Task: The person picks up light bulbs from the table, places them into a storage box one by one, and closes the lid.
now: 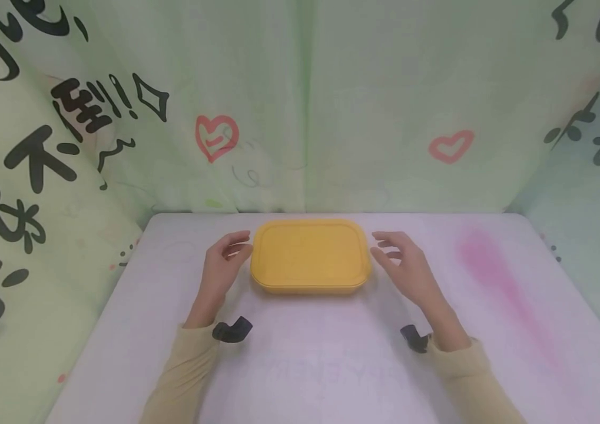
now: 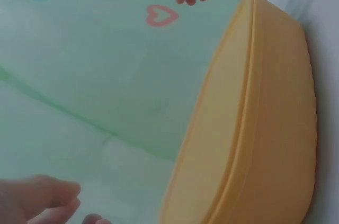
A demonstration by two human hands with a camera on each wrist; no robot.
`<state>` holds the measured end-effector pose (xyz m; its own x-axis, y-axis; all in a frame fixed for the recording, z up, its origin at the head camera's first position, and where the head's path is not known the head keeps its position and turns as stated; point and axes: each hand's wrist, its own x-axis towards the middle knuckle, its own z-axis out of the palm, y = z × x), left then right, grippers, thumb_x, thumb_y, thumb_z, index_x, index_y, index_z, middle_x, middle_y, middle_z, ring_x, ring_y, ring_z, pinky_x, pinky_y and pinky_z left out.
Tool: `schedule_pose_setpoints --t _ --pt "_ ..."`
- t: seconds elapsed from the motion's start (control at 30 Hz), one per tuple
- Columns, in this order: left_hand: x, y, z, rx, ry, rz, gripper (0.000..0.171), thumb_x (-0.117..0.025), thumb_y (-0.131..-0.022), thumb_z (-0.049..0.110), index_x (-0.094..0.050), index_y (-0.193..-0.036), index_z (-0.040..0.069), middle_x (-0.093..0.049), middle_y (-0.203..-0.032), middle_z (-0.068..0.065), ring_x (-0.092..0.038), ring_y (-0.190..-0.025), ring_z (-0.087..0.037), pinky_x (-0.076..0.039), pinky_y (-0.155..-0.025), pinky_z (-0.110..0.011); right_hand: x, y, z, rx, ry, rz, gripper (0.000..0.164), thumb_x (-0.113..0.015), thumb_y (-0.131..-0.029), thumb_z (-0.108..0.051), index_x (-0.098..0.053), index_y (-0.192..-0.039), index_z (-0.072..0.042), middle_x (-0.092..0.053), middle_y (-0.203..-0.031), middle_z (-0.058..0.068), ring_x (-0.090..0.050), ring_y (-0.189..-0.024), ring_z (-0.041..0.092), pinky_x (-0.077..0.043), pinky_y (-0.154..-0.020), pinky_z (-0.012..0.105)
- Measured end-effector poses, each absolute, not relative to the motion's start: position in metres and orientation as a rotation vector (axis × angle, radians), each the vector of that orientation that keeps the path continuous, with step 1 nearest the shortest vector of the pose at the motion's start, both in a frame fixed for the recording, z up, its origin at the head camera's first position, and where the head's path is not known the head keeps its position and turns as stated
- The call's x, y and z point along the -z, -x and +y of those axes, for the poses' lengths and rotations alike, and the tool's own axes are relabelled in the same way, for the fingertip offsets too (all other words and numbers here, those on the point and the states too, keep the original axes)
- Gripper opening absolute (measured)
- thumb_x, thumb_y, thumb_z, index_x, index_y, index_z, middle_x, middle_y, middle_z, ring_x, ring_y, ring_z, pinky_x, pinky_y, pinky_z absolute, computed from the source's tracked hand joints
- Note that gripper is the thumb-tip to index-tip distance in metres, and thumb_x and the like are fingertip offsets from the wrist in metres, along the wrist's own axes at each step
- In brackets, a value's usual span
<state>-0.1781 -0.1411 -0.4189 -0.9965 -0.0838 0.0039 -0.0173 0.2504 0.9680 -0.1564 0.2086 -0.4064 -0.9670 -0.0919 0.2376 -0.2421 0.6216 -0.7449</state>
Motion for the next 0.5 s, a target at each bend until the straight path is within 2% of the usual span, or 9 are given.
schedule_pose_setpoints --t 0.3,0.5 --pt "0.405 0.162 -0.141 1.754 0.108 -2.502 0.041 -0.068 -0.094 0.014 -0.059 -0.134 0.010 -0.059 -0.135 -0.011 -0.056 -0.124 -0.026 -0.047 -0.106 -0.044 0.393 0.137 0.203 -1.122 -0.363 -2.660 0.049 -0.063 -0.098 -0.029 -0.051 -0.139 -0.005 -0.054 -0.139 0.015 -0.059 -0.116 0.034 -0.050 -0.098 0.053" --pt "0.399 0.145 -0.136 1.418 0.348 -2.603 0.050 -0.069 -0.095 0.020 -0.052 -0.141 0.010 -0.053 -0.143 -0.009 -0.048 -0.132 -0.029 -0.042 -0.110 -0.049 0.390 0.124 0.201 -0.953 -0.451 -2.694 0.059 -0.065 -0.097 -0.032 -0.044 -0.146 -0.006 -0.044 -0.148 0.017 -0.039 -0.137 0.035 -0.035 -0.111 0.058"
